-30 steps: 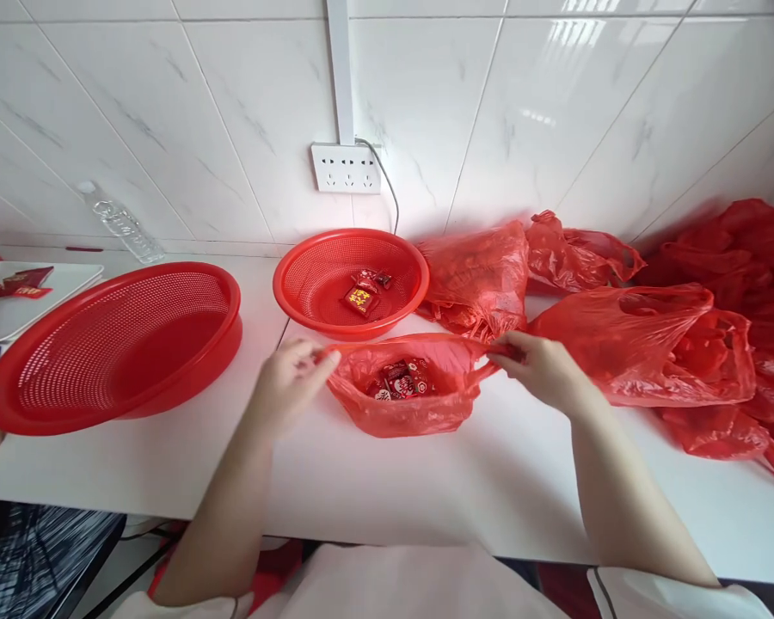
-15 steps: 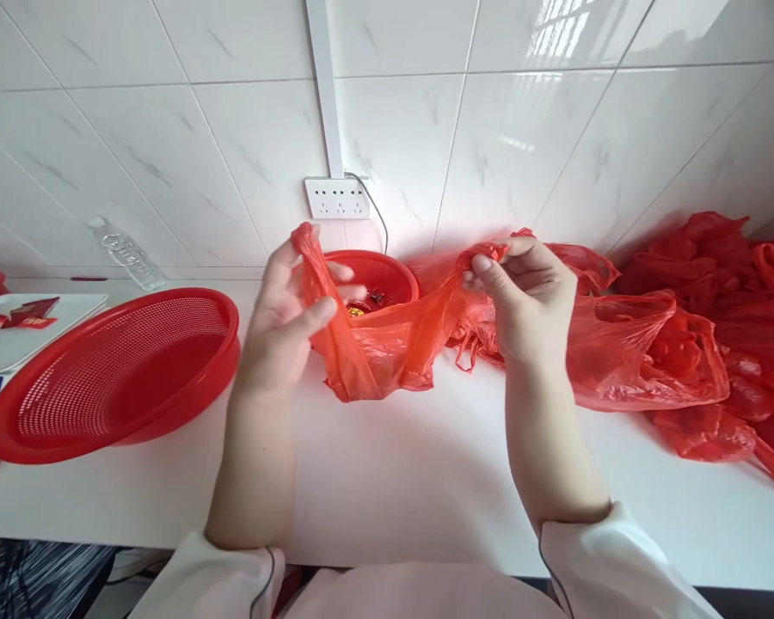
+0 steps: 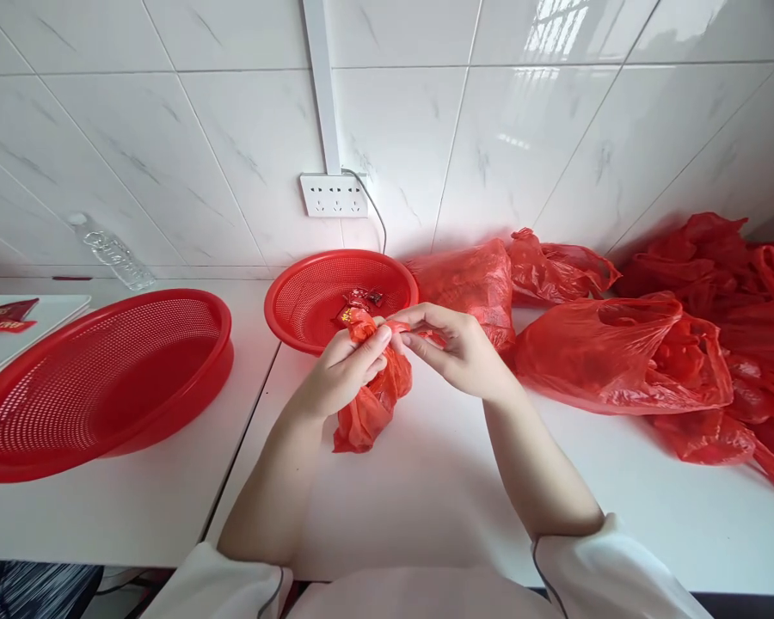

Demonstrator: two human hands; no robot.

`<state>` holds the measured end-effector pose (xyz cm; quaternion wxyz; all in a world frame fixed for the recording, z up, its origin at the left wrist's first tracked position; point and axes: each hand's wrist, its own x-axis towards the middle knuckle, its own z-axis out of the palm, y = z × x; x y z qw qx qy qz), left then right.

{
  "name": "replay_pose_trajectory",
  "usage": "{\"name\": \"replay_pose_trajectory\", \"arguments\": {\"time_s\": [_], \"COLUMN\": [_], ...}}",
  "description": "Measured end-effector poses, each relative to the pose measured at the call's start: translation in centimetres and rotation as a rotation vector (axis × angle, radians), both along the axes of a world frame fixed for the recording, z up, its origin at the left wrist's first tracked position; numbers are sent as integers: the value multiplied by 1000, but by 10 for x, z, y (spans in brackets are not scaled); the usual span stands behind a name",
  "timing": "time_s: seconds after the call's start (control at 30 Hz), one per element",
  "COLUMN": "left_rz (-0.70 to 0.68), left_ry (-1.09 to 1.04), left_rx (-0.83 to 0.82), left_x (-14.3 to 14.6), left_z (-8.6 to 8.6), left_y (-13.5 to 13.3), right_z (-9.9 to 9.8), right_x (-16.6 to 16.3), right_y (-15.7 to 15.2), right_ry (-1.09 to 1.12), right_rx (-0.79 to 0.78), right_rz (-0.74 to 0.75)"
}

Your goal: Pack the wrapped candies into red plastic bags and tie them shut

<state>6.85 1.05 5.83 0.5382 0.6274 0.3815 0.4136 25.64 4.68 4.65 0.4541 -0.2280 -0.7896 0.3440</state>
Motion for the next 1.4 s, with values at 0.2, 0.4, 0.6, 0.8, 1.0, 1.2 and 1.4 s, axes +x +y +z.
{"name": "replay_pose_trajectory", "arguments": {"time_s": [0.2,0.4,0.6,0.8,1.0,1.2,1.4], "left_rz": [217,207,70,148,445,218,205], "left_ry": [6,-50,79,341,305,303,306], "left_rx": [47,-56,149,801,1156,858,686], "left_x": [-2,-9,-7,0,8,-2,-12], "left_z": [-2,-2,-6,-14,-35,-29,-35], "left_y": [5,8,8,8,27,32,24], "right_z": [-4,-1,-1,-8,-32,-36,-30], "right_x": [14,24,18,11,-5,-3,13], "right_y": [-8,-19,-24,-10,16,22,12], "right_ry": [59,-182,-334,76,157,338,150], "right_rx": [83,296,403,30,-402,-374,-40], "right_rz": [-185,75,4,-33,304,42,-342]}}
